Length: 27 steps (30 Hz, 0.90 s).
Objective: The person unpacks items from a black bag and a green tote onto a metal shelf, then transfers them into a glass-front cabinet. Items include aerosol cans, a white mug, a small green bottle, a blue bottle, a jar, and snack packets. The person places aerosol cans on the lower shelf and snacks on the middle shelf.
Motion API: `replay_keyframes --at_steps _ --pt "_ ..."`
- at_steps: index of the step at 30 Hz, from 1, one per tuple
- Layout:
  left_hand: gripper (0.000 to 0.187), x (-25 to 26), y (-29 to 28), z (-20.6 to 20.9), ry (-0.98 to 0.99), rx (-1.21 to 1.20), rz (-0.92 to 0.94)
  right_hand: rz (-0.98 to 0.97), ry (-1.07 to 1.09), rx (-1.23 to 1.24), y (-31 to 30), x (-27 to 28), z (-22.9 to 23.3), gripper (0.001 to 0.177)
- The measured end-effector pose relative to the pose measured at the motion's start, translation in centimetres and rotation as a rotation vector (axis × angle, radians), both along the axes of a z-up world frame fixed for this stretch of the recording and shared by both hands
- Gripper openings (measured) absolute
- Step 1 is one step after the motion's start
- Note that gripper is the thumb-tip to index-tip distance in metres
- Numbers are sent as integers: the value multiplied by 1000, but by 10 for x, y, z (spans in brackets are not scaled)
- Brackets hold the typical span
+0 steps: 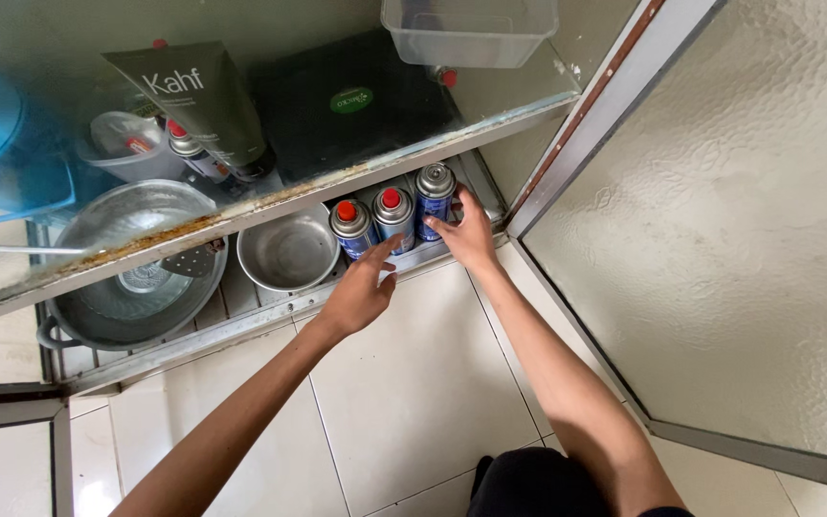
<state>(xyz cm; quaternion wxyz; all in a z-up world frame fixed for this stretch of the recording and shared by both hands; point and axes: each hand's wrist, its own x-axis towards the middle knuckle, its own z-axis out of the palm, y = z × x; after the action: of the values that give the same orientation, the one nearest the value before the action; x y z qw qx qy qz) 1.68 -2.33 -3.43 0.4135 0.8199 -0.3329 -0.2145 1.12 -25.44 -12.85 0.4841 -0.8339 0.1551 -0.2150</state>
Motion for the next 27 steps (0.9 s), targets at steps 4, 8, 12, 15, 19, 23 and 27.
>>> replay_keyframes --at_steps 4,8,12,15,19,23,27 --pt "65 3 11 7 -84 19 -63 20 61 -91 -10 7 -7 72" --pt "64 2 24 21 -191 116 -124 62 38 -124 -11 10 -8 73" --pt "62 0 30 33 -177 76 -112 80 86 -124 -17 10 -11 75" --pt "65 -6 36 43 -167 59 -93 128 71 -119 -20 8 -9 81" --pt "59 -12 48 49 -165 32 -34 145 185 -31 -18 3 2 99" --pt "52 -15 53 45 -318 -48 14 47 346 -123 -11 -7 25 108" --pt "50 -11 44 29 -547 -56 41 41 418 -136 6 -26 53 109"
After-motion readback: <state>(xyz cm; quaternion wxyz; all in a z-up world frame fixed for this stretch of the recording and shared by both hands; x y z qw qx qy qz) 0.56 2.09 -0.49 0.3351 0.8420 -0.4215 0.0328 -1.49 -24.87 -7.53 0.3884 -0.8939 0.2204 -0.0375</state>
